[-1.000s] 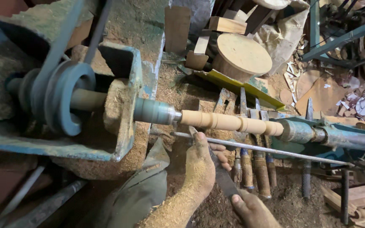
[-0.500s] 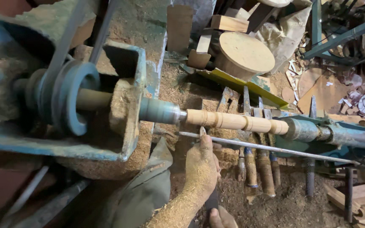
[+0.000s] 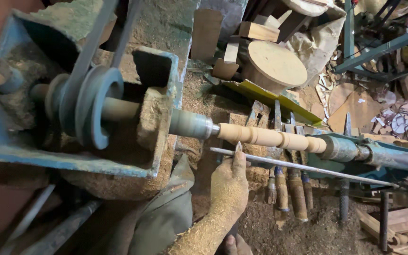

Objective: The person uses a woodworking lathe and a handheld chisel to shape a rotating piece of wood, applying localized pressure to create decorative grooves and curves.

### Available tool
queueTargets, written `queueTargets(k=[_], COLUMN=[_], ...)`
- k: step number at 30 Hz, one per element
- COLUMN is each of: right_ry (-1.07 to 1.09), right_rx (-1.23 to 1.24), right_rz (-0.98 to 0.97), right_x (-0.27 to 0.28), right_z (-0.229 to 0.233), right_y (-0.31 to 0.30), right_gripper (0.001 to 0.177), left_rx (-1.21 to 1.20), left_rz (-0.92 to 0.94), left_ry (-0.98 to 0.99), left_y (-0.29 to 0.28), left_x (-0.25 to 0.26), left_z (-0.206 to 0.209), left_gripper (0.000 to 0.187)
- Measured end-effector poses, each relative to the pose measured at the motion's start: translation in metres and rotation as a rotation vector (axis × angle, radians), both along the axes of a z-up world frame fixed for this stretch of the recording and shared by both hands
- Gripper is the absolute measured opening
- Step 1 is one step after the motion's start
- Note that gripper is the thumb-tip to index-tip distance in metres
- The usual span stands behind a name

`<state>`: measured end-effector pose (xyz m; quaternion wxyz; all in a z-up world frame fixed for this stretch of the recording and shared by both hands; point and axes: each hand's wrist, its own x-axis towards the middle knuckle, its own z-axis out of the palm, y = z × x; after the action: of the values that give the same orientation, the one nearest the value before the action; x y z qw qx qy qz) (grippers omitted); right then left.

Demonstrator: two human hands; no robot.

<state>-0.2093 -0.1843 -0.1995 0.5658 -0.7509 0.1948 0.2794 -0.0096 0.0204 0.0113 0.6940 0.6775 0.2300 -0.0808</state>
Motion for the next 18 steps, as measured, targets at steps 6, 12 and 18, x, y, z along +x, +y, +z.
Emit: queueTargets(k=[6,12,18], right_ry=[0.003,0.047,0.093], right_rx=[0.007,0.015,0.019], right_rz=[0.041,0.101,0.155], right_x=[0.004,0.013,0.024], right_z=[0.006,0.016,0.026], right_y=[-0.012,-0.024,-0.034], right_gripper=[0.067,0.068,0.069], left_rx=[-0.321,-0.433,-0.486], left_rz=[0.058,0.092,0.13], left_ry=[0.195,0.206,0.155], left_y=[-0.002,-0.004,-0.01], left_x=[0.004,0.008,0.004], left_z=[0.004,0.013,0.011], left_gripper=[0.065,0.065,0.062])
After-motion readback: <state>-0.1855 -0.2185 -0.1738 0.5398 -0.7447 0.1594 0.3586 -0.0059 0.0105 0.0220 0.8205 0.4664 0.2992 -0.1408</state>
